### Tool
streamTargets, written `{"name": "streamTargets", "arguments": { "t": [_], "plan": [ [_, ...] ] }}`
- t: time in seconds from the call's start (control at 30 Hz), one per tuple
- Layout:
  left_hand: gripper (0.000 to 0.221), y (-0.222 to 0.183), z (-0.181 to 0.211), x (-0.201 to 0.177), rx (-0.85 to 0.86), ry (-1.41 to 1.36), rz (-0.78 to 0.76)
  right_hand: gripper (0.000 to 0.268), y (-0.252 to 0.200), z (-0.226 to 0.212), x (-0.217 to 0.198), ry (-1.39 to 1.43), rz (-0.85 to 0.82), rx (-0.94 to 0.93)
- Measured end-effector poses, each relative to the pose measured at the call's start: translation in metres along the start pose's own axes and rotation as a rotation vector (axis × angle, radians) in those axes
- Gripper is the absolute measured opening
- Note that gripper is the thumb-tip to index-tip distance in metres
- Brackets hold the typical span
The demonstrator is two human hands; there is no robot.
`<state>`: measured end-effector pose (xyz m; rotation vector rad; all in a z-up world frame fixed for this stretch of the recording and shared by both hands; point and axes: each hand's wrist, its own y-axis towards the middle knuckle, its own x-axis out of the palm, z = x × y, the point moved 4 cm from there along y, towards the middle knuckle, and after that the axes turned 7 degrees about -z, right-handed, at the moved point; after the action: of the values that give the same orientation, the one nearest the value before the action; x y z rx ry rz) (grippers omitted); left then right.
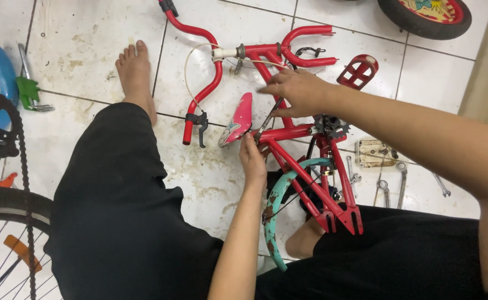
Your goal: Disassembling components from a small red bicycle frame using hand tools like a wrench and screwdriver.
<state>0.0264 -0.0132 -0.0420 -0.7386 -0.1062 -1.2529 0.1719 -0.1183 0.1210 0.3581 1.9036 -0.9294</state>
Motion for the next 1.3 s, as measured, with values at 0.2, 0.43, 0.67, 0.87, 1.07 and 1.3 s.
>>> {"name": "streamTargets", "arguments": {
  "t": [0.2,0.43,0.67,0.87,1.07,1.3],
  "plan": [
    [0.044,0.000,0.007,0.002,0.030,0.016,-0.017,0.036,-0.026,0.006,0.015,0.410,0.455,0.144],
    [0.042,-0.002,0.001,-0.003,0.079,0.048,0.018,0.046,0.009,0.031,0.072,1.064,0.160,0.611],
    [0.045,0.001,-0.002,-0.005,0.081,0.066,0.012,0.055,0.063,0.018,0.081,1.489,0.283,0.588],
    [0.048,-0.005,0.005,-0.001,0.053,0.104,0.039,0.042,0.112,0.024,0.088,0.876,0.383,0.303],
    [0.047,-0.017,0.022,0.012,-0.037,-0.092,0.088,0.039,0.121,-0.024,0.051,0.635,0.211,0.194],
    [0.042,0.000,-0.009,-0.002,-0.238,-0.356,0.024,0.025,0.130,-0.074,0.036,0.188,0.187,-0.192]
  ]
}}
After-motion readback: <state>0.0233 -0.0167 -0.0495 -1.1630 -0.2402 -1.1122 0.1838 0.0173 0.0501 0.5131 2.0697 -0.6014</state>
